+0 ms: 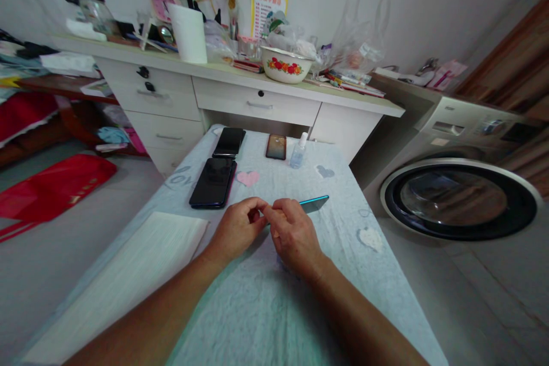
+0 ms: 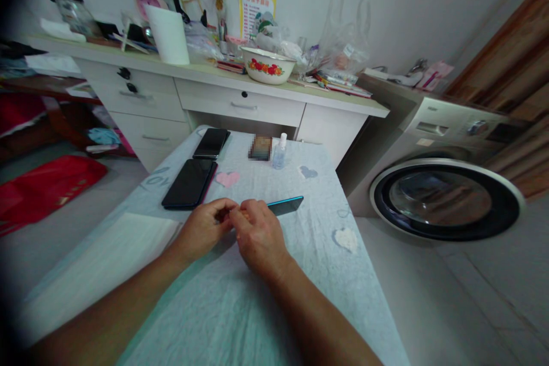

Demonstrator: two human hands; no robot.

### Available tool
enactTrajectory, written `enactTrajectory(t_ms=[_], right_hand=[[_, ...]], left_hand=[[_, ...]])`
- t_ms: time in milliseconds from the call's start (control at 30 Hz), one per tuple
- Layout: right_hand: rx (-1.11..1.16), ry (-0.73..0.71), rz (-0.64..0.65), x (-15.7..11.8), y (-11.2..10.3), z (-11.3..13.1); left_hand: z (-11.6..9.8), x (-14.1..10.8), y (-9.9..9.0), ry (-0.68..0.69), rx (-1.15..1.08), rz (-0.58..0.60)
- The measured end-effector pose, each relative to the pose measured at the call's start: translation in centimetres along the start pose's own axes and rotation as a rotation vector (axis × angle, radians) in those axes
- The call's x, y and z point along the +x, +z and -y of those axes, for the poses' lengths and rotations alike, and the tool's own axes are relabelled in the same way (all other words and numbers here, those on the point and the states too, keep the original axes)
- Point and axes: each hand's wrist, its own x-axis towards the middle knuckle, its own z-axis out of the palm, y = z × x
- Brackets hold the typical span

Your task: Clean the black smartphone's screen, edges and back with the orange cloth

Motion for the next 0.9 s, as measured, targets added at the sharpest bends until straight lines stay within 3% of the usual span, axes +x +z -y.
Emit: enactTrajectory(t_ms=[900], right_hand=[[-0.071,0.178,-0.061,-0.7,-1.9,-3.3]], left_hand=[[-0.5,0.0,0.0,-0.072,0.019,-0.062]])
